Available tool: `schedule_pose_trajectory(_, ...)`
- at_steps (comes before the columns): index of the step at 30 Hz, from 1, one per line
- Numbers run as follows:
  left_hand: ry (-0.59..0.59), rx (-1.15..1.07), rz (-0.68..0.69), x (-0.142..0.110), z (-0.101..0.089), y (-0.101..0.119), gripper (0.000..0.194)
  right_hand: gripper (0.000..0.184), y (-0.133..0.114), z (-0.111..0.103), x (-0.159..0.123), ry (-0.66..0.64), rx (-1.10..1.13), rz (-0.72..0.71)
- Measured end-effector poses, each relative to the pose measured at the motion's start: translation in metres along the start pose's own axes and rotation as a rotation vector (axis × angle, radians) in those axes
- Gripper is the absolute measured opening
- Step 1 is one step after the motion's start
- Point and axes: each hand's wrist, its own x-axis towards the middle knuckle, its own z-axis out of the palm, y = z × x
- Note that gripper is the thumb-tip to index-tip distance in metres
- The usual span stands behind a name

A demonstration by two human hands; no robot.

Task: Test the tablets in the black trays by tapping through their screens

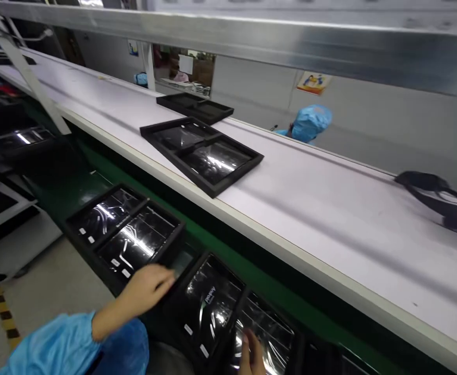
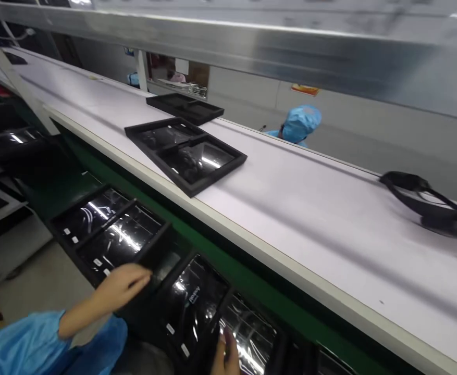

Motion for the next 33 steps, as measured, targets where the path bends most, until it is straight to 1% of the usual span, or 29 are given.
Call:
schedule_pose_trajectory(1, 0.125, 0.068, -0.037, 0.009, -0.029, -0.020, 0.039, 0.053, -0.034, 0.027, -0.006, -0.090, 0.026, -0.090)
schedule_pose_trajectory(2, 0.226, 0.135, -0.081, 0.020, -0.056, -0.044, 0.040, 0.051, -0.070, 0.056, -0.013, -0.153, 0.039, -0.189)
schedule_pose_trajectory(3, 0.293, 0.189, -0.111, 0.034, -0.079, -0.071, 0.041, 0.048, -0.105, 0.084, -0.019, -0.220, 0.039, -0.289)
schedule_pose_trajectory(4, 0.301, 0.198, -0.108, 0.050, -0.097, -0.099, 0.042, 0.044, -0.138, 0.112, -0.024, -0.281, 0.033, -0.378)
schedule_pose_trajectory(5, 0.300, 0.198, -0.099, 0.066, -0.111, -0.126, 0.043, 0.042, -0.167, 0.140, -0.027, -0.328, 0.020, -0.447)
schedule_pose_trajectory(7, 0.260, 0.189, -0.050, 0.098, -0.126, -0.174, 0.043, 0.040, -0.211, 0.192, -0.027, -0.359, -0.026, -0.516)
schedule_pose_trajectory(8, 0.233, 0.186, -0.018, 0.112, -0.130, -0.194, 0.044, 0.041, -0.226, 0.216, -0.026, -0.359, -0.064, -0.501)
schedule_pose_trajectory(10, 0.168, 0.181, 0.054, 0.135, -0.135, -0.225, 0.045, 0.046, -0.243, 0.257, -0.021, -0.325, -0.153, -0.400)
schedule_pose_trajectory(12, 0.101, 0.177, 0.123, 0.153, -0.139, -0.247, 0.045, 0.050, -0.249, 0.289, -0.018, -0.246, -0.248, -0.300)
schedule_pose_trajectory(13, 0.071, 0.175, 0.153, 0.161, -0.141, -0.255, 0.045, 0.052, -0.249, 0.301, -0.018, -0.194, -0.295, -0.276)
schedule_pose_trajectory(14, 0.045, 0.173, 0.179, 0.167, -0.143, -0.262, 0.045, 0.052, -0.248, 0.311, -0.019, -0.137, -0.341, -0.269)
schedule_pose_trajectory(16, 0.010, 0.173, 0.212, 0.177, -0.147, -0.269, 0.042, 0.054, -0.248, 0.324, -0.021, -0.038, -0.423, -0.270)
schedule_pose_trajectory(19, -0.011, 0.189, 0.223, 0.186, -0.149, -0.270, 0.038, 0.053, -0.251, 0.331, -0.024, 0.027, -0.470, -0.221)
schedule_pose_trajectory(22, -0.012, 0.225, 0.212, 0.187, -0.148, -0.264, 0.031, 0.048, -0.253, 0.331, -0.023, 0.048, -0.433, -0.160)
schedule_pose_trajectory(25, 0.005, 0.267, 0.194, 0.187, -0.146, -0.257, 0.024, 0.043, -0.252, 0.330, -0.021, 0.061, -0.390, -0.152)
schedule_pose_trajectory(29, 0.033, 0.314, 0.172, 0.186, -0.142, -0.251, 0.024, 0.038, -0.249, 0.329, -0.019, 0.064, -0.341, -0.155)
schedule_pose_trajectory(33, 0.022, 0.344, 0.190, 0.186, -0.143, -0.251, 0.024, 0.035, -0.246, 0.330, -0.017, 0.056, -0.290, -0.164)
